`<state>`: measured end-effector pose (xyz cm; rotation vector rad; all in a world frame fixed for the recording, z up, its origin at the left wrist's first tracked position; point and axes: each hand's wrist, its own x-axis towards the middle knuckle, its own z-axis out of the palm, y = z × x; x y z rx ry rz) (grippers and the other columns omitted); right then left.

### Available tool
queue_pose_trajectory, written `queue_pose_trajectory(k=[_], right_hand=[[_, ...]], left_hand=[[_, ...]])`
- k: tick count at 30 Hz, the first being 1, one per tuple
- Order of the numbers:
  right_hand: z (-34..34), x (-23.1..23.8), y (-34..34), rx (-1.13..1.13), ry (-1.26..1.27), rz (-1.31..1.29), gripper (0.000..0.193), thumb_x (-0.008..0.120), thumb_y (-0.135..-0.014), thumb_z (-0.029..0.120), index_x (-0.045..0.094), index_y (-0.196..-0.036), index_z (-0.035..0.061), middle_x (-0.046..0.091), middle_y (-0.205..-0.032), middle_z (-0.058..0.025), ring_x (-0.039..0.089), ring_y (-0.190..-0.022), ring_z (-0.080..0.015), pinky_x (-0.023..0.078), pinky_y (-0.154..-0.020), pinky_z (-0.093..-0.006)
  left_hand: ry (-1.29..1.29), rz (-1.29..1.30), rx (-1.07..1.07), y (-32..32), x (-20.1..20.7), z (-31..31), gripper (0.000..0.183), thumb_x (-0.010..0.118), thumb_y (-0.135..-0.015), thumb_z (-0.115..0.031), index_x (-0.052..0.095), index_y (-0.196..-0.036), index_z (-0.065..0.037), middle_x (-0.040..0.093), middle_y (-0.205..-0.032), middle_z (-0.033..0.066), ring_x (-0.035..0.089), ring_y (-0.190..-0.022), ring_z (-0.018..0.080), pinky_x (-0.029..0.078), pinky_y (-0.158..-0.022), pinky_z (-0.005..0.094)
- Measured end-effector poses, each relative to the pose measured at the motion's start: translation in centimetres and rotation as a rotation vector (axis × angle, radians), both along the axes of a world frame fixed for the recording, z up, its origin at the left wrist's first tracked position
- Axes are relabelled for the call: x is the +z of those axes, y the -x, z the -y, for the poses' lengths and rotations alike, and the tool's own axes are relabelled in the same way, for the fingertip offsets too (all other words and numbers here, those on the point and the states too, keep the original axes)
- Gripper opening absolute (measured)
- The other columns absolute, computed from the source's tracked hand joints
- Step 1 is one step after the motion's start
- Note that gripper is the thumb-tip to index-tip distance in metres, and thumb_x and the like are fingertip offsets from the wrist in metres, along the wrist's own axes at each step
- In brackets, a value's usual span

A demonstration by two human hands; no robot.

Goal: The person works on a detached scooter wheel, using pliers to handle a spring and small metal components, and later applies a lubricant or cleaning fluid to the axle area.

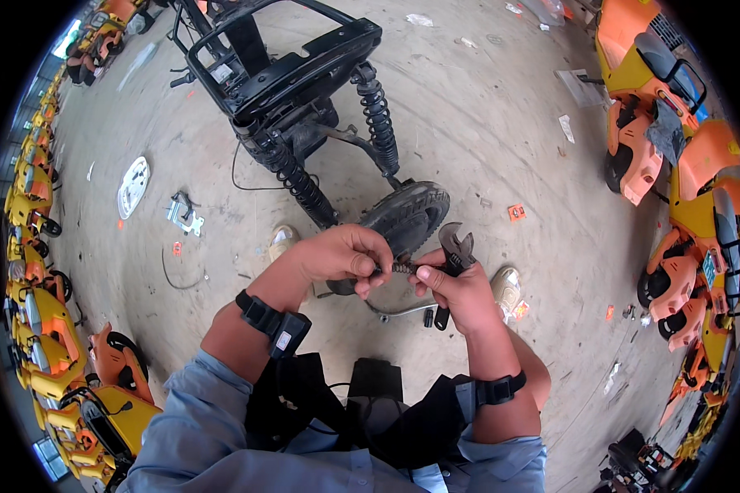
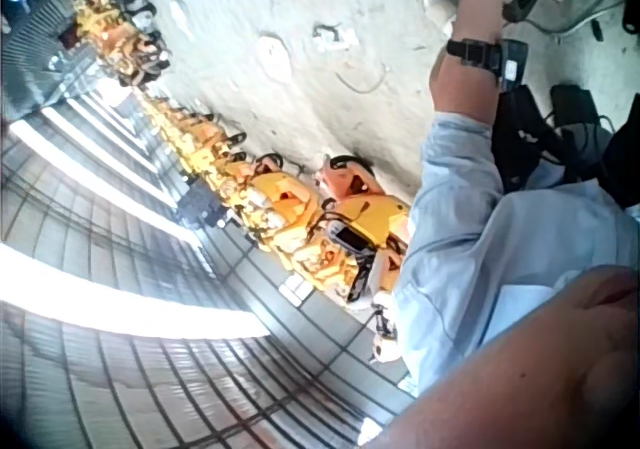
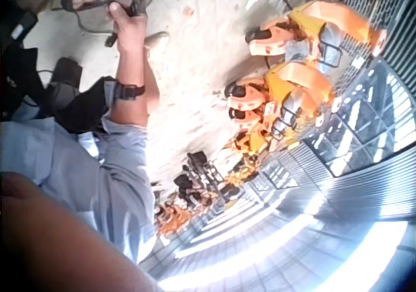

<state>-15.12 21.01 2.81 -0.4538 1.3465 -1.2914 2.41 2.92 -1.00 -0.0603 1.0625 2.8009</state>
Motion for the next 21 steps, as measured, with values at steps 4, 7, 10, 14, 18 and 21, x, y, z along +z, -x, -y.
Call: queue_pose_trajectory(k=[4, 7, 10, 14, 18, 21], right_hand=[[-0.3, -0.1, -0.6, 0.012, -0.024, 0.030, 0.022, 0.070, -0.090, 0.015, 0.064, -0.101, -0.0018, 0.069, -0.084, -0.0113, 0.061, -0.066, -0.0130, 0.037, -0.047, -0.0194], [-0.3, -0.6, -0.5, -0.047, -0.033, 0.068, 0.022, 0.067, -0.093, 0.017, 0.062, -0.104, -0.0022, 0.068, -0.084, -0.0116, 0.058, -0.063, -0.0118, 0.037, -0.047, -0.0192], [-0.2, -0.8, -0.5, -0.128, -0.063, 0.106, 0.024, 0.064, -0.096, 0.022, 0.062, -0.104, -0.0005, 0.067, -0.081, -0.0100, 0.056, -0.061, -0.0103, 0.036, -0.046, -0.0199], [-0.5, -0.9, -0.5, -0.055, -0.161, 0.025, 0.028, 0.063, -0.096, 0.029, 0.064, -0.101, 0.0015, 0.067, -0.077, -0.0067, 0.057, -0.063, -0.0090, 0.040, -0.049, -0.0223], [-1.1, -2.0, -0.8, 0.067, -0.240, -0.173, 0.026, 0.063, -0.094, 0.027, 0.066, -0.097, 0.0004, 0.067, -0.075, -0.0053, 0.055, -0.061, -0.0102, 0.044, -0.057, -0.0254], [-0.9, -2.4, -0.8, 0.217, -0.289, -0.204, 0.027, 0.065, -0.092, 0.027, 0.066, -0.095, 0.0002, 0.067, -0.073, -0.0048, 0.055, -0.061, -0.0112, 0.046, -0.060, -0.0272]], left_hand=[[-0.040, 0.017, 0.023, 0.0, -0.1, 0.1, 0.037, 0.075, -0.086, -0.028, 0.065, -0.108, 0.000, 0.064, -0.089, 0.0090, 0.064, -0.073, 0.0158, 0.057, -0.069, 0.0313], [0.076, -0.001, 0.018, 0.3, 0.4, 0.0, 0.037, 0.070, -0.091, -0.030, 0.064, -0.110, 0.000, 0.064, -0.088, 0.0084, 0.063, -0.069, 0.0151, 0.057, -0.069, 0.0309], [0.115, 0.194, 0.177, 0.4, 1.1, -0.2, 0.043, 0.062, -0.095, -0.039, 0.062, -0.112, 0.001, 0.063, -0.080, 0.0090, 0.059, -0.058, 0.0141, 0.054, -0.060, 0.0287], [0.287, 0.404, 0.255, 1.0, 1.3, 0.1, 0.047, 0.048, -0.102, -0.043, 0.062, -0.112, 0.001, 0.060, -0.072, 0.0050, 0.057, -0.056, 0.0136, 0.048, -0.056, 0.0267], [0.617, 0.550, 0.227, 2.4, 0.4, -1.0, 0.049, 0.046, -0.103, -0.044, 0.065, -0.101, 0.001, 0.058, -0.071, 0.0029, 0.056, -0.057, 0.0114, 0.046, -0.056, 0.0254], [0.832, 0.670, 0.174, 1.4, -0.1, -1.0, 0.055, 0.046, -0.101, -0.049, 0.067, -0.098, 0.002, 0.063, -0.073, 0.0083, 0.060, -0.059, 0.0178, 0.048, -0.059, 0.0302]])
